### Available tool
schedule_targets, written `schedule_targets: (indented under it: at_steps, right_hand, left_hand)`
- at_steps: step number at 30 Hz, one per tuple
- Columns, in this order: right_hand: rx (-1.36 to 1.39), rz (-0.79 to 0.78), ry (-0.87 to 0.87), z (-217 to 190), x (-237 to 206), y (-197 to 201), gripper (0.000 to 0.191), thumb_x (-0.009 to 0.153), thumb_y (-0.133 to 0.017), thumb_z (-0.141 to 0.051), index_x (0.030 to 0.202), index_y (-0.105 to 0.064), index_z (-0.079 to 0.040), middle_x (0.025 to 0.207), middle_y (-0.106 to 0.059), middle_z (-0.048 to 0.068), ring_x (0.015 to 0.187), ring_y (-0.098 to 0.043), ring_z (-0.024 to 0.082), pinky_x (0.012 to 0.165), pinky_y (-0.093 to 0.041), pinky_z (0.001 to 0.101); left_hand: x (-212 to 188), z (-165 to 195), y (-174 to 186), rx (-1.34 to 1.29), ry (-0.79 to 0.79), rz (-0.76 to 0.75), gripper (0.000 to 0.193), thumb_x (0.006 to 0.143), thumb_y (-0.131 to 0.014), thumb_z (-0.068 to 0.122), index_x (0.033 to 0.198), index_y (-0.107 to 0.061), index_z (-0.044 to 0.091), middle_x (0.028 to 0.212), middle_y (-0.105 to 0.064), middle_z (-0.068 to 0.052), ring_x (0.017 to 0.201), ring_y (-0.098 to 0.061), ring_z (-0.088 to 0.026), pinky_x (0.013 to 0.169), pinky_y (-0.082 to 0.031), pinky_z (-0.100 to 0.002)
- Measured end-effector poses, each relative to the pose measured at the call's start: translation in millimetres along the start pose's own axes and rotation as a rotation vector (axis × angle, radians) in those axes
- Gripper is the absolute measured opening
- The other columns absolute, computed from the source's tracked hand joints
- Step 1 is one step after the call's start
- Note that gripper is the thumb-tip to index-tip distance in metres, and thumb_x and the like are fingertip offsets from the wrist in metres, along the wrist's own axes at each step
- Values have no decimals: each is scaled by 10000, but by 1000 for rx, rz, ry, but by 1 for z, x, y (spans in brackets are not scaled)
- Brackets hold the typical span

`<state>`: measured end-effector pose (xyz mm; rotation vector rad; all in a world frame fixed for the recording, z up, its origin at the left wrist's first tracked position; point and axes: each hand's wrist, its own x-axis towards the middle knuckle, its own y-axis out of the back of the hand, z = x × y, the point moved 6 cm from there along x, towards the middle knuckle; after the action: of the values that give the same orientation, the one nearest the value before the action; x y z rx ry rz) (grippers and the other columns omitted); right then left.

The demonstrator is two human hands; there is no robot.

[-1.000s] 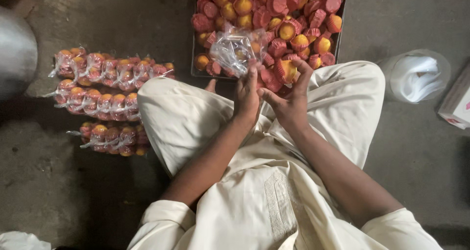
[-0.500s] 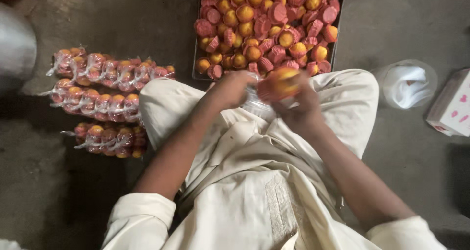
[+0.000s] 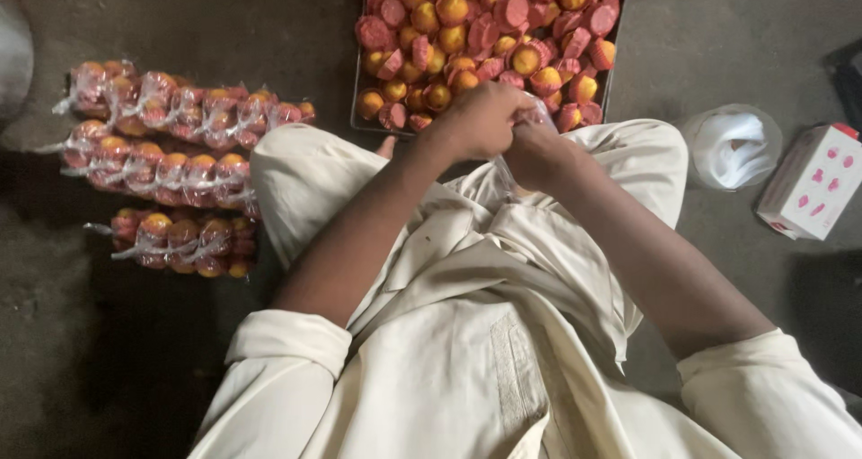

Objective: The person sits on the floor and repeatedly places small round sweets into clear plastic bags, then ties the bags shut. The person moves the finished bags to a stack on the left side of the frame.

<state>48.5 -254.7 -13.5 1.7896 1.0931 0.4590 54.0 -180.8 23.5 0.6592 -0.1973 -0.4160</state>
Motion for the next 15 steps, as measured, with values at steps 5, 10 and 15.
schedule_targets:
  at_steps: [5,10,15]
  right_hand:
    - [-24,45,70,3,-9,-30,260,816,-716,-57,1074,-694,-79,1043,-701,167,993,-690,356,846,-548,465]
    - [-147,49,86,-15,6,-21,215,795,-696,-45,1006,-726,-73,1008,-726,160,982,-701,345,851,-548,464]
    - [421,153,-94,10,6,47,304,856,-637,-30,1158,-676,-31,925,-715,126,817,-723,311,720,-567,428]
  left_hand:
    - [-25,6,-14,116,-73,94,269,798,-577,43,994,-749,109,1015,-749,-143,999,-712,-364,865,-547,-473]
    - [-38,-14,4,-51,-114,268,324,830,-562,5,1082,-746,91,1057,-747,-140,1003,-724,-342,865,-570,-421]
    - [-51,-53,58,-419,94,412,381,882,-509,-94,1158,-720,62,1106,-753,-120,977,-765,-270,822,-607,-346]
